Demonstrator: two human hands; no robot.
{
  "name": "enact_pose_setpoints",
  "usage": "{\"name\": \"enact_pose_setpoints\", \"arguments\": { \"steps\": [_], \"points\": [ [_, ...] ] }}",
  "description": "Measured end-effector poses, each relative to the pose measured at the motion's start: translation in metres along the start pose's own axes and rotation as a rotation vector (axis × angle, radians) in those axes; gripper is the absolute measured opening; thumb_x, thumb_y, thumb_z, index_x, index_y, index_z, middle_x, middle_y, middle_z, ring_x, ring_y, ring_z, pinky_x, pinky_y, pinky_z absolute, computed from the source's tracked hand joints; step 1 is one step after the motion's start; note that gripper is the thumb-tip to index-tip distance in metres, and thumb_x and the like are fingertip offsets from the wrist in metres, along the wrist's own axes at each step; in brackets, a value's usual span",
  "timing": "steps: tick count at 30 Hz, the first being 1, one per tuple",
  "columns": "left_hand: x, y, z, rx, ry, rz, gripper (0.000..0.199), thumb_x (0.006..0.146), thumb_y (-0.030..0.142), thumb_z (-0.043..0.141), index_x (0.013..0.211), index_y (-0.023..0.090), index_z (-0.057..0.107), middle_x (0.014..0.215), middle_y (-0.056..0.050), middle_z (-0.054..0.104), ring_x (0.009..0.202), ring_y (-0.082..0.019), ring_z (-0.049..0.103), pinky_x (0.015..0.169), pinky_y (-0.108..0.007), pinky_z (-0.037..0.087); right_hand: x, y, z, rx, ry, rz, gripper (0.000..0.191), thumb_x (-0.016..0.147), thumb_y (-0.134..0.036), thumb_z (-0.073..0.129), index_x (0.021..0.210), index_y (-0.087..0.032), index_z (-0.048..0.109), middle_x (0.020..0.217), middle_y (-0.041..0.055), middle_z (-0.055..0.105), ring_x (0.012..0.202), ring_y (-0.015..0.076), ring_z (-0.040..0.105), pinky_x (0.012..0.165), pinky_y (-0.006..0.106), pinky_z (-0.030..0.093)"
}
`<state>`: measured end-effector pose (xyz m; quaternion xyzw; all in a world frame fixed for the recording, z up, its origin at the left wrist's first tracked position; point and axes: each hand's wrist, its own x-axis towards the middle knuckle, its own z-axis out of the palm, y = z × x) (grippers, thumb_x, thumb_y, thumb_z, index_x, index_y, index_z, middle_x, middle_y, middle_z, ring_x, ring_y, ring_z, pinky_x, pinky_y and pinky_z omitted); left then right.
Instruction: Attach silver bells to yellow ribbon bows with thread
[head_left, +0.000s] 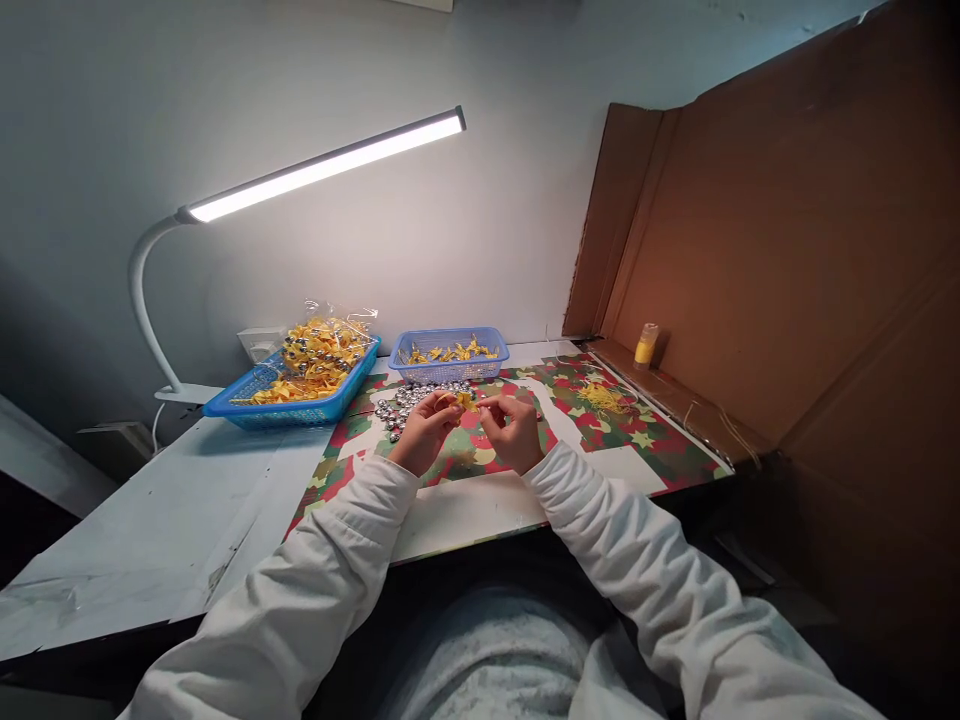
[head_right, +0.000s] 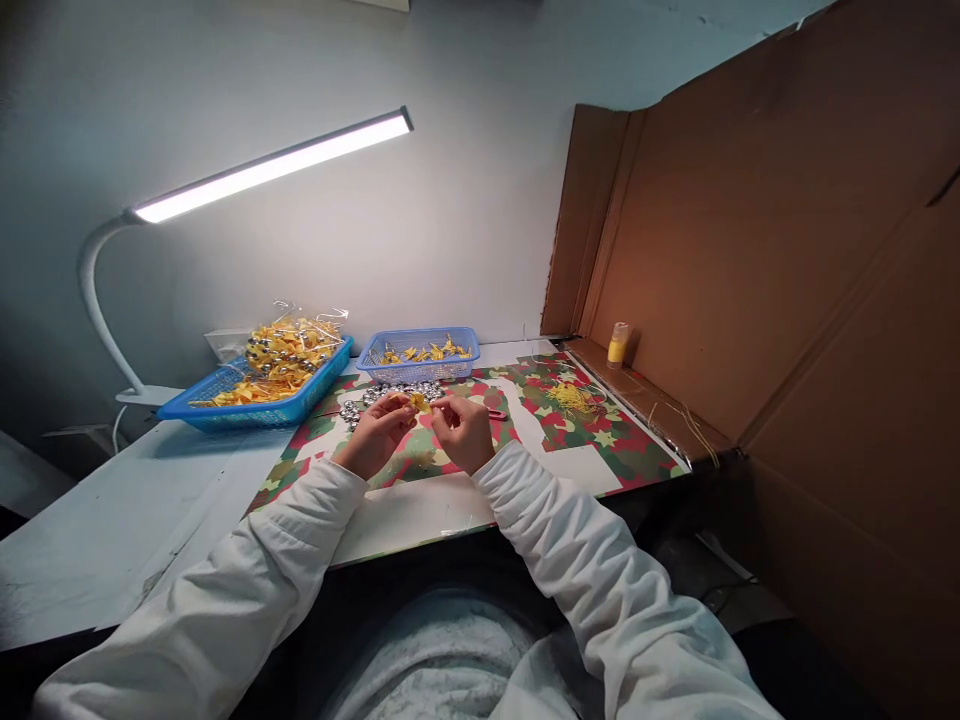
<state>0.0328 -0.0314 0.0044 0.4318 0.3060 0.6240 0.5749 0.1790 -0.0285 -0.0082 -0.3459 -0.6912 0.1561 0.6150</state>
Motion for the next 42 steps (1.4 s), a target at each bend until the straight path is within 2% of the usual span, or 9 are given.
{"name": "enact_pose_setpoints", "arguments": {
  "steps": [6, 17, 42],
  "points": [
    [-0.0007, 0.0008, 0.0005, 0.018, -0.01, -0.002, 0.024, 0.051, 0.016, 0.078, 0.068, 0.018, 0.06, 0.067, 0.004, 0.057, 0.061, -0.007, 0.05, 0.058, -0.021, 0.039, 0.0, 0.0027, -0.0013, -0.064, -0.015, -0.082, 0.014, 0.074, -0.02, 0.051, 0.07, -0.018, 0.065, 0.053, -0.0019, 0.054, 0.048, 0.0106, 0.045, 0.051, 0.024, 0.039],
    [0.0011, -0.0018, -0.0038, 0.063, -0.023, 0.021, 0.023, 0.054, 0.018, 0.077, 0.069, 0.019, 0.06, 0.066, 0.004, 0.055, 0.06, -0.008, 0.048, 0.057, -0.022, 0.038, -0.0013, 0.0041, -0.0011, -0.082, -0.014, -0.087, 0.016, 0.073, -0.019, 0.051, 0.07, -0.017, 0.067, 0.054, -0.0001, 0.057, 0.049, 0.0114, 0.048, 0.05, 0.025, 0.039],
    [0.0011, 0.001, -0.0043, -0.059, -0.063, -0.121, 0.024, 0.053, 0.016, 0.078, 0.071, 0.018, 0.062, 0.068, 0.003, 0.06, 0.061, -0.007, 0.053, 0.059, -0.02, 0.044, -0.0012, 0.0015, -0.0041, -0.011, -0.04, -0.072, 0.015, 0.073, -0.021, 0.051, 0.07, -0.019, 0.066, 0.056, -0.0011, 0.058, 0.049, 0.011, 0.048, 0.05, 0.025, 0.04]
  ]
}}
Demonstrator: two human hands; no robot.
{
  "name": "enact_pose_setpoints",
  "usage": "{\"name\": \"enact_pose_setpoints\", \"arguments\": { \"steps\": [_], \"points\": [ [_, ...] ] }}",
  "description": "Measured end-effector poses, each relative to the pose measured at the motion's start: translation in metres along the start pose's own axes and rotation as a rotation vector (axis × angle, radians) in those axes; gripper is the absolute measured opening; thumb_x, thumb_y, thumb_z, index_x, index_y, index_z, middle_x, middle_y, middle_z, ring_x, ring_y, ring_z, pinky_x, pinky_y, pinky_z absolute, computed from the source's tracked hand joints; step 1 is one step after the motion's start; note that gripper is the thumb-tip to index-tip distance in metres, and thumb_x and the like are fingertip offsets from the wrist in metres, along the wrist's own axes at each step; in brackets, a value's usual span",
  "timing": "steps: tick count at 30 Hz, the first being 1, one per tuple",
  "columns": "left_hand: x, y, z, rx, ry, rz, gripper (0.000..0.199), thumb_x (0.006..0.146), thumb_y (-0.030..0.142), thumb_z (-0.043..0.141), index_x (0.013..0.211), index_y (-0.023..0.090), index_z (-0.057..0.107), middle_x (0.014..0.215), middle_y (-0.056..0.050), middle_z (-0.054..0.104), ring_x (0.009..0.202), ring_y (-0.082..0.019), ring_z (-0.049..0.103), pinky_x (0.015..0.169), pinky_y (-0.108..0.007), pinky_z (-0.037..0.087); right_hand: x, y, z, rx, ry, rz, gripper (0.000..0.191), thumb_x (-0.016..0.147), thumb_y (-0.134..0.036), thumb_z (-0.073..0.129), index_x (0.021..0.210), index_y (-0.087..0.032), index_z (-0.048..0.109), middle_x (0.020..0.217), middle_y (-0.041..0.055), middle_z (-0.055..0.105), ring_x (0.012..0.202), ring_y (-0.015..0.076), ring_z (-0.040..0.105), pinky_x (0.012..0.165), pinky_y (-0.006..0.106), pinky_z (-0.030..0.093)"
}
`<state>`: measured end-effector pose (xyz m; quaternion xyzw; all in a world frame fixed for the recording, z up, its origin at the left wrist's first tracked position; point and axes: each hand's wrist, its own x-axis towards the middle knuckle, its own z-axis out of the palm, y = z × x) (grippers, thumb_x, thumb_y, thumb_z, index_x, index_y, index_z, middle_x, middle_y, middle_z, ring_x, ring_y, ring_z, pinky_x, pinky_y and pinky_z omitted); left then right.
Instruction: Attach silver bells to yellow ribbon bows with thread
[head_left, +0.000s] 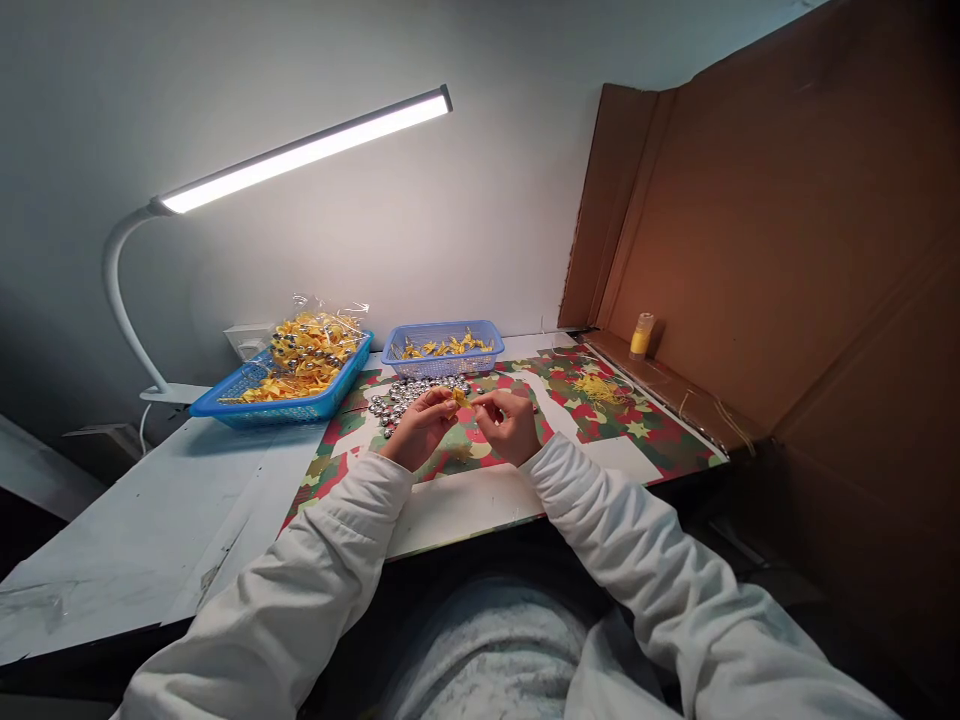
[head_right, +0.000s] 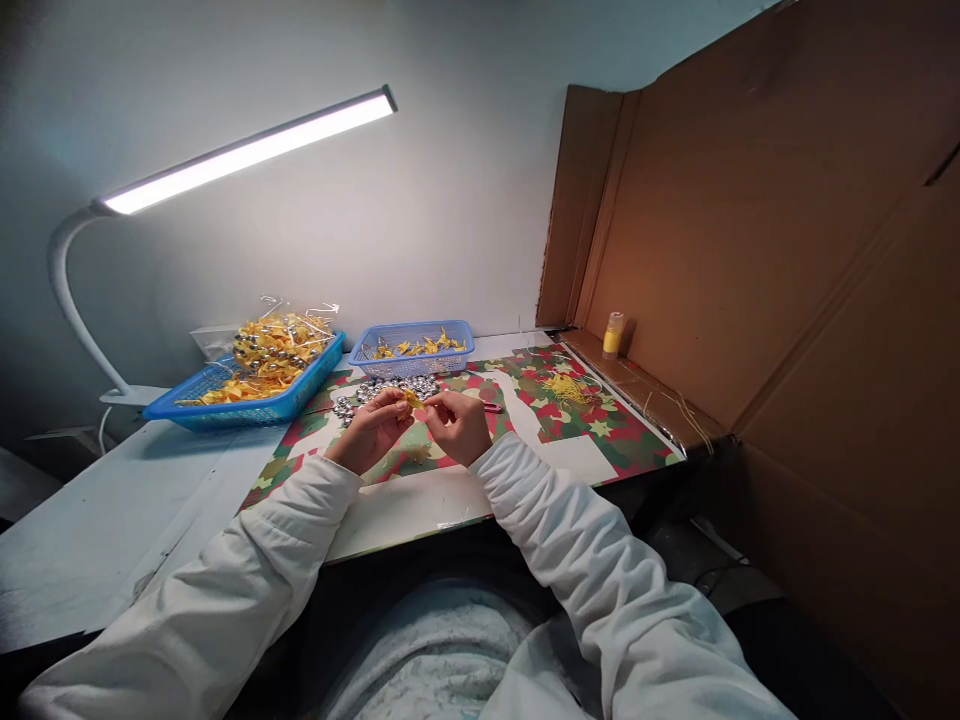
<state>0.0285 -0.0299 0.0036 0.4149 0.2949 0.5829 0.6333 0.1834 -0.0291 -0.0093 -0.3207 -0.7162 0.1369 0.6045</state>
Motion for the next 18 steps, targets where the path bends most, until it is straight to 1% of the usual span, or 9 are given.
{"name": "enact_pose_setpoints", "arguments": {
  "steps": [4, 10, 18],
  "points": [
    [-0.0009, 0.0011, -0.0002, -0.026, -0.006, -0.053, 0.025, 0.054, 0.014, 0.078, 0.073, 0.018, 0.063, 0.069, 0.002, 0.061, 0.06, -0.008, 0.054, 0.06, -0.02, 0.046, 0.0002, -0.0023, -0.0011, -0.004, -0.009, -0.016, 0.015, 0.073, -0.02, 0.051, 0.069, -0.02, 0.065, 0.055, -0.0014, 0.057, 0.049, 0.0109, 0.047, 0.05, 0.025, 0.04],
    [-0.0005, 0.0008, -0.0023, -0.008, -0.034, -0.067, 0.024, 0.056, 0.014, 0.077, 0.075, 0.018, 0.062, 0.071, 0.002, 0.063, 0.062, -0.008, 0.057, 0.061, -0.02, 0.048, 0.0003, -0.0019, -0.0014, -0.007, -0.025, -0.003, 0.015, 0.074, -0.02, 0.052, 0.071, -0.02, 0.066, 0.056, -0.0014, 0.058, 0.049, 0.0106, 0.046, 0.049, 0.025, 0.039],
    [-0.0006, 0.0004, -0.0035, -0.064, -0.022, -0.15, 0.022, 0.059, 0.008, 0.074, 0.076, 0.018, 0.064, 0.072, 0.001, 0.064, 0.062, -0.008, 0.06, 0.061, -0.019, 0.05, 0.0, -0.0017, -0.0018, 0.007, -0.053, -0.003, 0.017, 0.075, -0.02, 0.05, 0.073, -0.019, 0.067, 0.058, -0.0005, 0.059, 0.051, 0.0111, 0.048, 0.051, 0.025, 0.04]
  ]
}}
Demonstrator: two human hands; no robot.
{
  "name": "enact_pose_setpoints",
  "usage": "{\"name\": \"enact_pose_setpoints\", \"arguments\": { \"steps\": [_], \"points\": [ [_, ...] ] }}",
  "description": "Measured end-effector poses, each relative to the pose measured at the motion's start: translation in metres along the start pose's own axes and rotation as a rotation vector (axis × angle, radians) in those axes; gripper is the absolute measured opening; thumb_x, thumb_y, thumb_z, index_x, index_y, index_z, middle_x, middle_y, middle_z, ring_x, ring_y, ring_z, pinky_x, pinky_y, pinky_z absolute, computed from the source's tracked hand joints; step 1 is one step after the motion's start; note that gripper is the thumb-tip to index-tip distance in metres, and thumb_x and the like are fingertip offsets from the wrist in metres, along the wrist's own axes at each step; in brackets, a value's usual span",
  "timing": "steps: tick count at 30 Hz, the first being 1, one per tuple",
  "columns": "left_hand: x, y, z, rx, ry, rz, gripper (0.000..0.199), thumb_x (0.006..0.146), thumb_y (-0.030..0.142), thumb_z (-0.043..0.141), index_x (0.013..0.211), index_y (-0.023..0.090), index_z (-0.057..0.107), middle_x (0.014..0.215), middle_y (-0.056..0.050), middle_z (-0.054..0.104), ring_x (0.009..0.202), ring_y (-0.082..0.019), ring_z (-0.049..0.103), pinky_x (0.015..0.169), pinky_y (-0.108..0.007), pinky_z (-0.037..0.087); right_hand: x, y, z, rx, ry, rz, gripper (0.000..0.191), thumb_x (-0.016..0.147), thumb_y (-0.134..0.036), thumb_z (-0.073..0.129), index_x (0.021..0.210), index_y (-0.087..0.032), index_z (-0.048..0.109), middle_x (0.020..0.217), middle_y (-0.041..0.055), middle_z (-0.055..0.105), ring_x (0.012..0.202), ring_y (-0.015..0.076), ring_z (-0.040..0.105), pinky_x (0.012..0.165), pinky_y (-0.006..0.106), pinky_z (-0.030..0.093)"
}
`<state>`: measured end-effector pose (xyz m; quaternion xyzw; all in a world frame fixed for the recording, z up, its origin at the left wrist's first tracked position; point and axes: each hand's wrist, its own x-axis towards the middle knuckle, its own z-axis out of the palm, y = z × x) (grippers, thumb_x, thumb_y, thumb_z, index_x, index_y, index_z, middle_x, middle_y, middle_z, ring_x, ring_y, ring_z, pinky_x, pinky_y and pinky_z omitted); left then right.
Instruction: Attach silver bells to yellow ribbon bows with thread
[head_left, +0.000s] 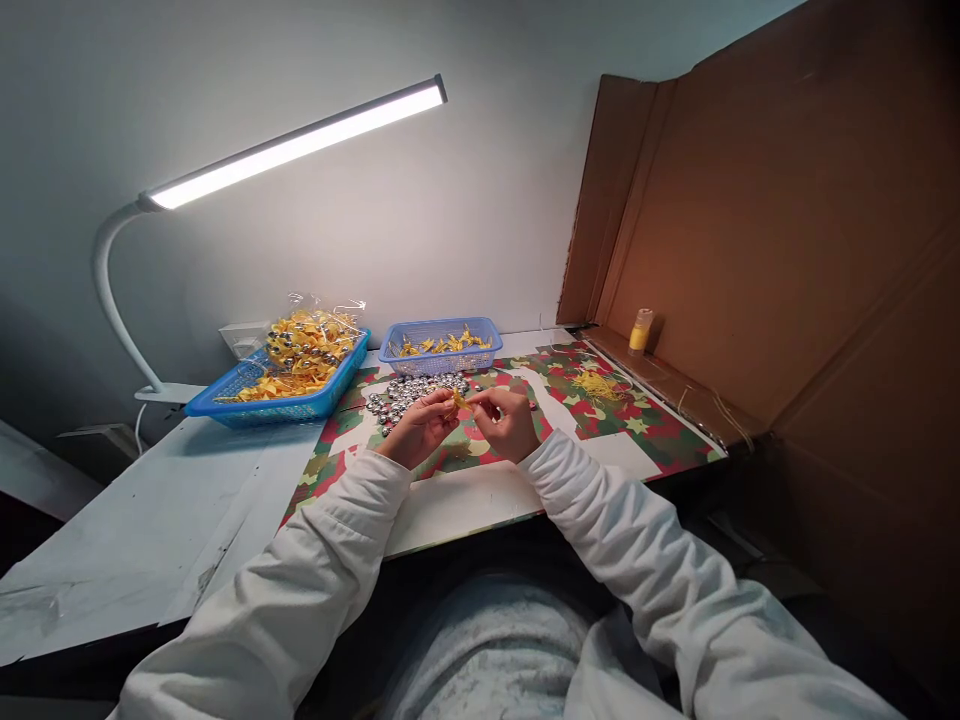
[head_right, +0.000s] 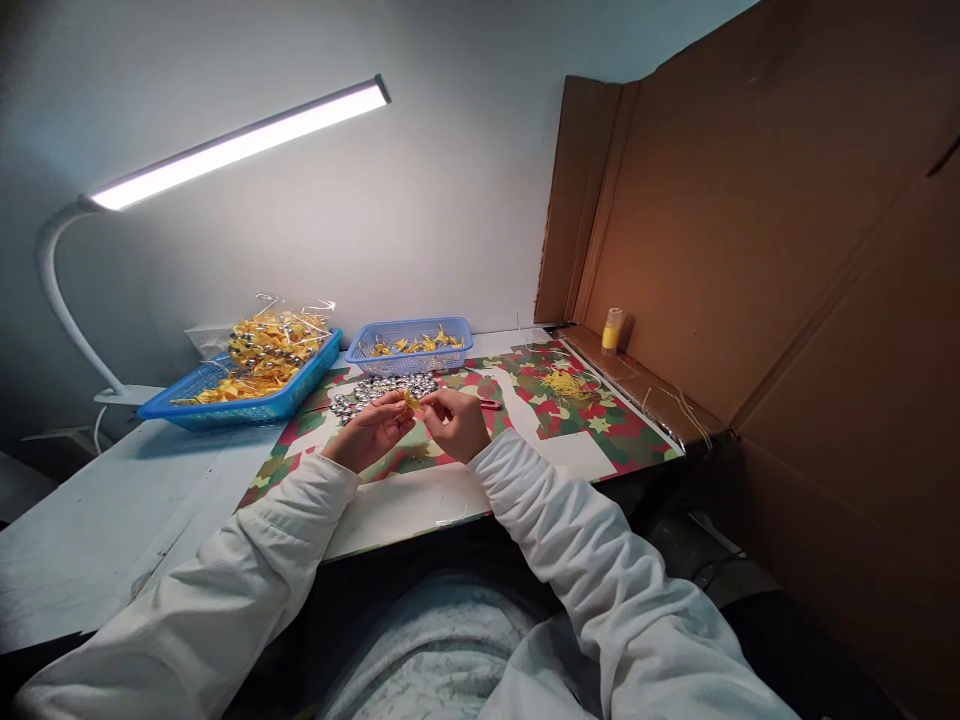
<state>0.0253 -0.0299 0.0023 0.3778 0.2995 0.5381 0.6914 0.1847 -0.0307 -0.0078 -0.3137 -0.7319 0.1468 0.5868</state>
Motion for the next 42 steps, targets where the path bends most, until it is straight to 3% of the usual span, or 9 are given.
{"name": "enact_pose_setpoints", "arguments": {
  "steps": [12, 26, 42],
  "points": [
    [-0.0006, 0.0012, 0.0004, -0.086, 0.091, -0.041, 0.022, 0.064, 0.004, 0.066, 0.08, 0.018, 0.062, 0.072, 0.0, 0.065, 0.062, -0.009, 0.061, 0.065, -0.021, 0.053, 0.0001, 0.0001, 0.0003, -0.015, 0.044, 0.007, 0.017, 0.073, -0.018, 0.05, 0.069, -0.019, 0.067, 0.058, -0.0004, 0.059, 0.05, 0.0109, 0.047, 0.051, 0.025, 0.039],
    [-0.0041, 0.0032, 0.0063, -0.098, 0.08, -0.042, 0.02, 0.067, -0.001, 0.062, 0.079, 0.015, 0.061, 0.068, 0.001, 0.065, 0.058, -0.008, 0.062, 0.061, -0.019, 0.053, 0.0003, 0.0019, 0.0017, -0.042, 0.111, -0.058, 0.015, 0.073, -0.016, 0.05, 0.069, -0.018, 0.064, 0.055, -0.0018, 0.057, 0.049, 0.0096, 0.045, 0.049, 0.023, 0.038],
    [-0.0029, 0.002, 0.0047, -0.083, 0.08, -0.036, 0.02, 0.065, 0.0, 0.065, 0.079, 0.015, 0.062, 0.069, 0.001, 0.065, 0.059, -0.007, 0.061, 0.061, -0.018, 0.052, -0.0001, 0.0016, 0.0016, -0.019, 0.084, -0.038, 0.014, 0.072, -0.017, 0.051, 0.065, -0.017, 0.063, 0.055, -0.0013, 0.057, 0.047, 0.0092, 0.044, 0.047, 0.023, 0.036]
  ]
}}
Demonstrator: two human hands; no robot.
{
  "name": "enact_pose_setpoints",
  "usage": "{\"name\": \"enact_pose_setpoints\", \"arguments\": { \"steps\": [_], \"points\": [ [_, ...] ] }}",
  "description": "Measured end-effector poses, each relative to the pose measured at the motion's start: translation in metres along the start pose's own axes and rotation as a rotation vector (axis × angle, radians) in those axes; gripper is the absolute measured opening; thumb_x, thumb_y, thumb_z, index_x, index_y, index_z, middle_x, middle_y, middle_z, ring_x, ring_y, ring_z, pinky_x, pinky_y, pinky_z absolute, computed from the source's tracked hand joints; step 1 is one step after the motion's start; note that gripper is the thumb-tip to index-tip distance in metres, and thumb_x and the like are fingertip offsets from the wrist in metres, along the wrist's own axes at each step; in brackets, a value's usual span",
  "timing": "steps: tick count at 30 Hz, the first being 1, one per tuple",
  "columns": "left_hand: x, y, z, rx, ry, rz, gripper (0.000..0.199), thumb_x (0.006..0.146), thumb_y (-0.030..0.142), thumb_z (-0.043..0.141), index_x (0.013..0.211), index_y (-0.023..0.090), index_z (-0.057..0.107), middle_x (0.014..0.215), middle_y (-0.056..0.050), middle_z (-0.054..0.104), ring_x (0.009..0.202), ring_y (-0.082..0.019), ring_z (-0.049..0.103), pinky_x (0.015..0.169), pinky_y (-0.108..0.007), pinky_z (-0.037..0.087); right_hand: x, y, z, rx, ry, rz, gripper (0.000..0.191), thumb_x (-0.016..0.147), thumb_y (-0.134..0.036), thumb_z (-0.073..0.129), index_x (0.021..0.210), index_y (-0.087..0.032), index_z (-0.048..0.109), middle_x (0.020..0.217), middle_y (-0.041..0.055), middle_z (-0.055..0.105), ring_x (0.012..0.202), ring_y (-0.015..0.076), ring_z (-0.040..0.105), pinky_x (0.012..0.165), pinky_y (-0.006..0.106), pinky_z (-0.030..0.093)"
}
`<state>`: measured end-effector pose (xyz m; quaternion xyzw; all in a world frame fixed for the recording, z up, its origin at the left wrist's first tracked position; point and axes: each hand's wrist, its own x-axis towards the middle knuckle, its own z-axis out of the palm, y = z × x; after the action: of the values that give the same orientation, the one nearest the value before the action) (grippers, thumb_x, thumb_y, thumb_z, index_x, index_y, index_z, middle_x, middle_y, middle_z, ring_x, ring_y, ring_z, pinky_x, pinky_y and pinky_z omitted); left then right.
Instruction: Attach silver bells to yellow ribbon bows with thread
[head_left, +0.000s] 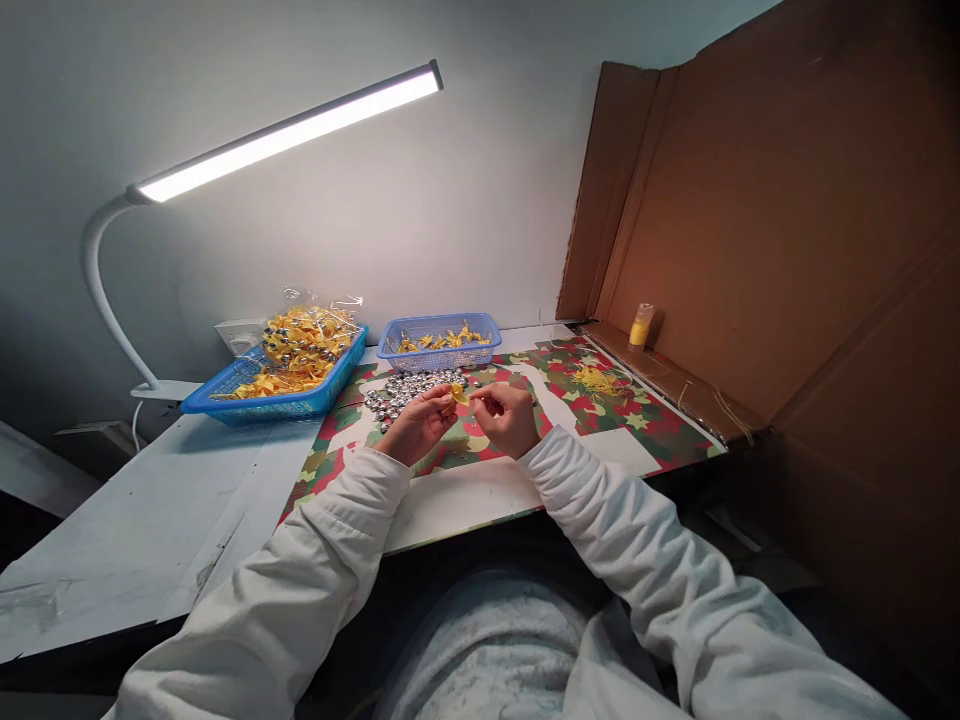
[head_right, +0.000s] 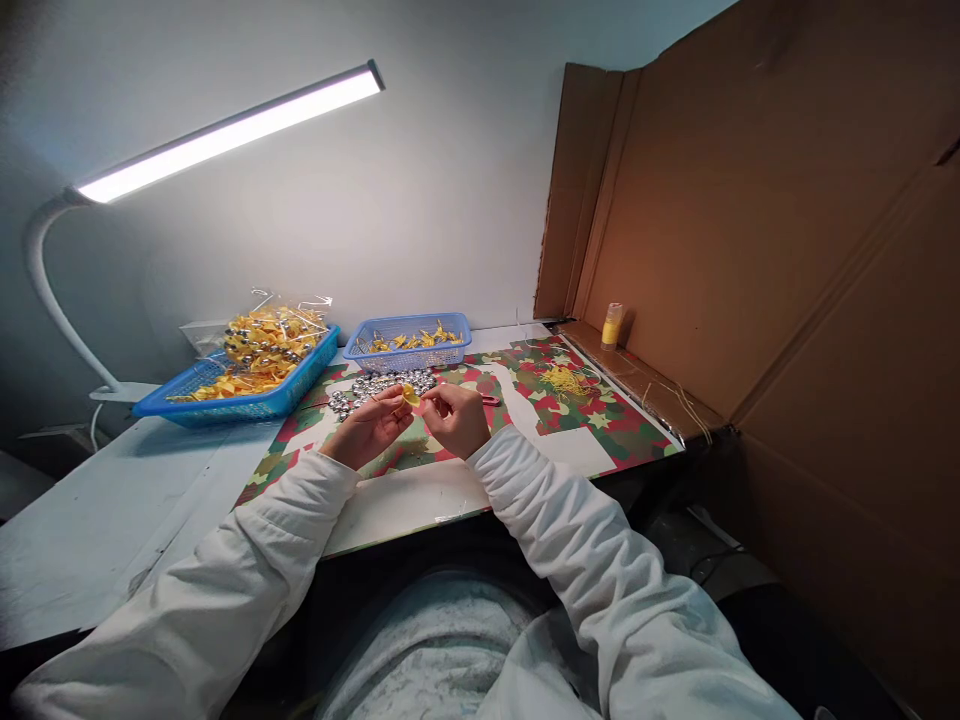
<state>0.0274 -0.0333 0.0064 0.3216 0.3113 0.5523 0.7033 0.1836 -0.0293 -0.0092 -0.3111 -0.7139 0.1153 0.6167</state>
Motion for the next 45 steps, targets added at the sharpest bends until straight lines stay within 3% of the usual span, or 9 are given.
{"name": "enact_pose_setpoints", "arguments": {
  "steps": [30, 45],
  "points": [
    [0.0028, -0.0013, -0.0061, 0.06, -0.091, -0.001, 0.021, 0.064, 0.003, 0.067, 0.08, 0.016, 0.062, 0.075, 0.001, 0.067, 0.063, -0.007, 0.062, 0.064, -0.018, 0.051, 0.0007, -0.0004, -0.0024, 0.038, -0.116, 0.052, 0.014, 0.074, -0.017, 0.051, 0.069, -0.017, 0.064, 0.06, 0.0, 0.06, 0.052, 0.0103, 0.048, 0.051, 0.024, 0.039],
    [0.0019, -0.001, -0.0093, 0.023, -0.077, -0.073, 0.022, 0.066, 0.001, 0.062, 0.083, 0.015, 0.062, 0.074, -0.001, 0.067, 0.061, -0.008, 0.062, 0.062, -0.018, 0.052, 0.0025, -0.0022, -0.0082, 0.046, -0.199, -0.018, 0.014, 0.078, -0.014, 0.049, 0.073, -0.019, 0.061, 0.064, 0.0, 0.058, 0.058, 0.0117, 0.049, 0.054, 0.025, 0.039]
  ]
}}
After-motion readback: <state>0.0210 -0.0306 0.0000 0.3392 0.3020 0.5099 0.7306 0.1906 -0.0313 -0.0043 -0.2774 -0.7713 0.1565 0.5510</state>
